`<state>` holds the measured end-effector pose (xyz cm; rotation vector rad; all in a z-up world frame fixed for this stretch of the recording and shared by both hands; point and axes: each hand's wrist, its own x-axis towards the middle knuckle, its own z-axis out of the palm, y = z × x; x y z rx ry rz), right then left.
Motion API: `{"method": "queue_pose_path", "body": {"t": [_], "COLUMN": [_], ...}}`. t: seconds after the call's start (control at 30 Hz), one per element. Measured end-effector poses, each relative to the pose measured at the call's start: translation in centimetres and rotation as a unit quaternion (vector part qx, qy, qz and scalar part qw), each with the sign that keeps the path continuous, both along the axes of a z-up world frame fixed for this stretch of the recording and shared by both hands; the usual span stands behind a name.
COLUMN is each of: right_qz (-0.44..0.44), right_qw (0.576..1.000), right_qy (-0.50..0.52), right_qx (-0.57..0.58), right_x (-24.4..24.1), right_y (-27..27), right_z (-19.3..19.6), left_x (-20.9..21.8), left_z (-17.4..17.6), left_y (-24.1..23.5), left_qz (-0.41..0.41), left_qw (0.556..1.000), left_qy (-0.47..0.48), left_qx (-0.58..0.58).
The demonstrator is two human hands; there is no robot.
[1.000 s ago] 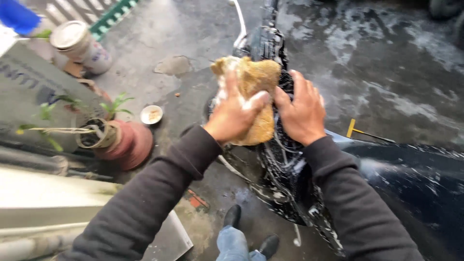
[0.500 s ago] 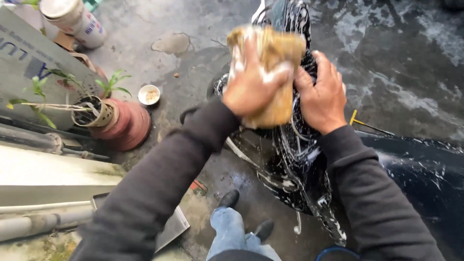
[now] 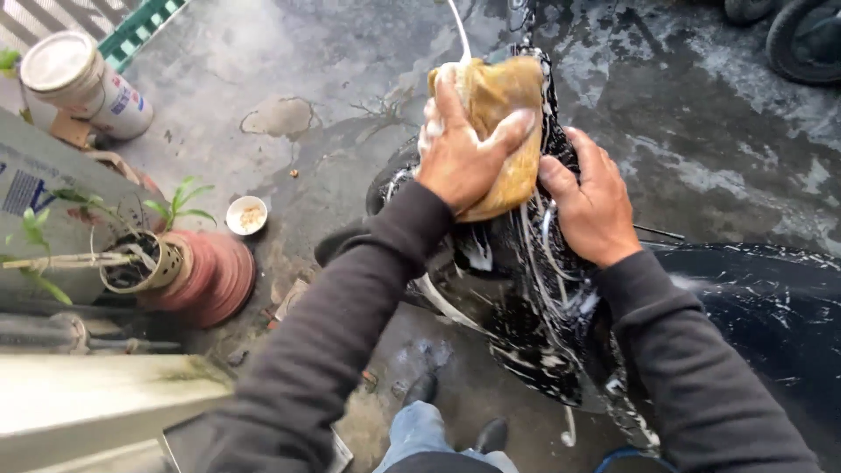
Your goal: The person scrubs the front and side panels of a black motorcycle with a soapy sponge. They focus on the handlebars, dashboard, and fuel tank area, moving the sponge in circular and back-and-forth motions to clean the surfaces.
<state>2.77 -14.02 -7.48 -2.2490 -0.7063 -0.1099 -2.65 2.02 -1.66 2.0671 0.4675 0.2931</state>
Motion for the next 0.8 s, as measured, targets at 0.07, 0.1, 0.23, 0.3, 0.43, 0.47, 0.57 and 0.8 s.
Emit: {"method": "queue_pose_path", "body": {"t": [0.07,0.1,0.23,0.3,0.43,0.47,0.57,0.8], "right_qz": [-0.005,-0.006,-0.013,-0.021,-0.043,-0.042,-0.043,-0.058], "right_qw": [1.0,1.0,1.0,0.999,0.999,0.999,0.999,0.997], "right_qy": [0.01,0.028,0.012,0.019,0.011,0.002,0.026,0.056], "right_qx": [-0.003,-0.008,-0.008,-0.02,-0.013,-0.007,0.002,-0.011], "right_x": [-0.4,-0.8,-0.7,-0.4,-0.5,-0.7,-0.7,-1.0], "right_y": [0.1,0.1,0.1,0.2,0.0,-0.2,-0.1,0.2], "right_z": [0.6,0.8,0.7,0.4,-0.1,-0.2,0.4,0.9], "left_x": [-0.2,-0.4,-2.3,-1.1,1.1,0.7,-2.4,1.8], "left_z": [-1.5,-2.4,-2.7,-1.7,-1.0,-1.7,-1.7,-1.2], "left_y": [0.1,0.2,0.6,1.0,2.0,1.8,1.8,2.5], "left_qz": [-0.012,-0.02,-0.085,-0.057,-0.052,-0.054,-0.086,-0.064], "left_qw": [0.998,0.995,0.993,0.998,0.989,0.989,0.989,0.987], "left_qy": [-0.05,-0.094,-0.072,-0.028,-0.127,-0.137,-0.119,-0.127], "left_qx": [0.021,0.04,0.047,0.029,-0.048,-0.01,-0.009,-0.067]}}
